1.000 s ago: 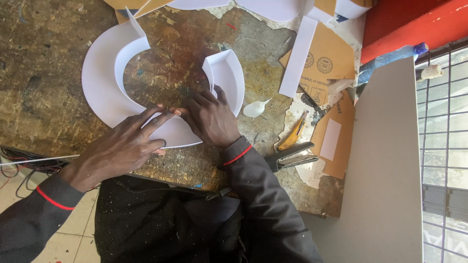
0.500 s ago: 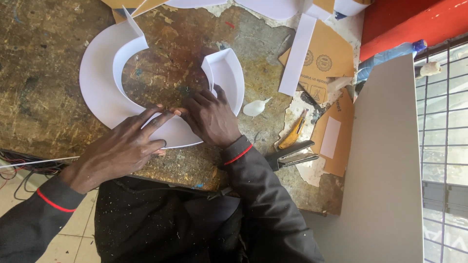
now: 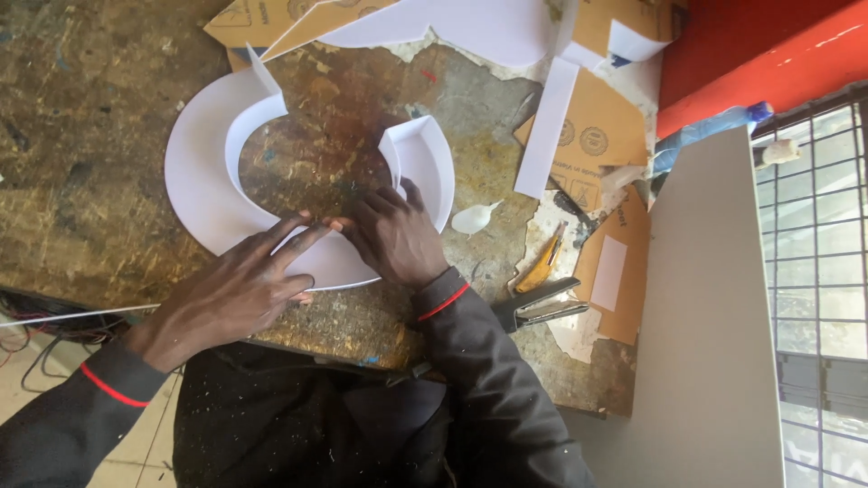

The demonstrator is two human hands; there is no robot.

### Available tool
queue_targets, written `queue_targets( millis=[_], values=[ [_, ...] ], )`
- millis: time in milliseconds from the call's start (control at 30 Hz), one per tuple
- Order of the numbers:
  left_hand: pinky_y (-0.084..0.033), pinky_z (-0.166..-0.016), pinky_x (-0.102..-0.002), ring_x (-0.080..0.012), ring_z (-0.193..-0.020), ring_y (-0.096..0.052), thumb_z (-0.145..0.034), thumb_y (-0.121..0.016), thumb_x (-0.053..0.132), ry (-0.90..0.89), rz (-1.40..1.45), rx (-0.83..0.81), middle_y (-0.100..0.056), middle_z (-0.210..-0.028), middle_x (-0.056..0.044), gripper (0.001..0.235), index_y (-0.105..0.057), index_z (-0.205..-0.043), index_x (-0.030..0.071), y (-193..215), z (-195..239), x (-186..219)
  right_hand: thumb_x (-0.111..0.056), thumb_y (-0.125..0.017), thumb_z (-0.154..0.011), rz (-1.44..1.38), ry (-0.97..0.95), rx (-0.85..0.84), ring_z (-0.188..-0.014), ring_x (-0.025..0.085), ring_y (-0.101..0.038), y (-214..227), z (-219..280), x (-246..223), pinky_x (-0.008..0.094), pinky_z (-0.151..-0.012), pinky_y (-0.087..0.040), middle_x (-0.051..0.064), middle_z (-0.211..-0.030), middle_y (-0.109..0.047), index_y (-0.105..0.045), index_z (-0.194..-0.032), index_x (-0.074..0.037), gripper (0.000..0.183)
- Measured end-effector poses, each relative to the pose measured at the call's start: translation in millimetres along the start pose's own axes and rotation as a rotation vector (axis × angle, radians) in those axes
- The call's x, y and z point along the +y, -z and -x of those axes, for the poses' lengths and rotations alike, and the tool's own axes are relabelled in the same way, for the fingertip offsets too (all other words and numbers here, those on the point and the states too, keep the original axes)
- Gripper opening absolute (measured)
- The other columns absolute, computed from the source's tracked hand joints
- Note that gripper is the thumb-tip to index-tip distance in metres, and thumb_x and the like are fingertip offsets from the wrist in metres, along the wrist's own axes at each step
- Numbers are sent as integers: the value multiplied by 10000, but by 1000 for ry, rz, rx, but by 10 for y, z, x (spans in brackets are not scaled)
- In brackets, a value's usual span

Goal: Assembling a 3D sign letter by using a heat gun to bend a plastic border strip and gluing it to the letter's edge.

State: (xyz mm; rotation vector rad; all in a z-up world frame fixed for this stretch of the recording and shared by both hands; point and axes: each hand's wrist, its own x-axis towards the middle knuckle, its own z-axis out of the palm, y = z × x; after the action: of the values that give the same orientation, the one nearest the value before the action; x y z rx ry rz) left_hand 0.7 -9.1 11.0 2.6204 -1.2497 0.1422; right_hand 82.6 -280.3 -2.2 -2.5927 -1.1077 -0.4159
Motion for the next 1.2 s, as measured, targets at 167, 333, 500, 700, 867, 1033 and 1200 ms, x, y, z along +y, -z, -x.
queue_targets(
  millis=[167,333,500,700,867,1033,1200],
  values=[
    [-670,-1048,-518,-478,-1739,-246,-917,-742,183,-31,-199,-85,-112,-1917,-167,651,-631,-1544,319,-83,66,-14,-407,-595,-1165,-12,18,43,-982,358,-725,32,20,-35,560,-979,-471,89,-1016,-749,-761,-1017,-137,350],
    [-499,-1232,-610,-509,-1740,-251,-903,-718,268,-96,-178,5,-160,-1920,-209,609,-655,-1509,282,-138,44,-51,-480,-577,-1153,37,-24,47,-1154,347,-752,-64,36,-14,601,-1048,-504,107,-1245,-814,-778,-1175,-134,401],
    [-527,-1254,-610,-513,-1726,-314,-894,-754,322,-67,-84,7,-214,-1922,-194,460,-750,-1351,271,-138,20,-58,-469,-584,-1130,1,-62,3,-1269,354,-743,-154,65,65,634,-1158,-482,116,-1388,-798,-735,-1355,-109,450],
    [-609,-1200,-565,-496,-1683,-479,-895,-784,305,-52,-20,107,-453,-1838,-191,301,-813,-1190,254,-360,79,-143,-264,-641,-1132,-228,-56,330,-1167,425,-748,59,167,35,547,-1084,-566,151,-1264,-764,-700,-1280,-81,242],
    [-614,-1293,-595,-455,-1802,-403,-824,-759,145,-9,-149,42,-339,-1949,-138,579,-750,-1366,351,-627,251,-318,-116,-703,-1143,-429,-255,479,-1001,312,-798,776,700,-57,454,-945,-655,111,-1140,-812,-737,-1192,-66,78],
    [-579,-1368,-616,-493,-1774,-450,-740,-821,106,-27,-172,55,-368,-1951,-173,636,-781,-1335,326,-691,263,-362,-413,-817,-1004,220,-751,310,-804,219,-786,1046,2077,1818,422,-608,-578,-35,-989,-816,-766,-1180,-260,239],
    [-638,-1276,-587,-446,-1780,-455,-774,-812,129,29,-193,26,-396,-1939,-136,573,-799,-1295,367,-720,208,-400,-626,-858,-887,469,-1059,-224,-878,513,-751,945,2895,2527,632,-654,-575,204,-1121,-799,-619,-1347,-114,729]
  ],
)
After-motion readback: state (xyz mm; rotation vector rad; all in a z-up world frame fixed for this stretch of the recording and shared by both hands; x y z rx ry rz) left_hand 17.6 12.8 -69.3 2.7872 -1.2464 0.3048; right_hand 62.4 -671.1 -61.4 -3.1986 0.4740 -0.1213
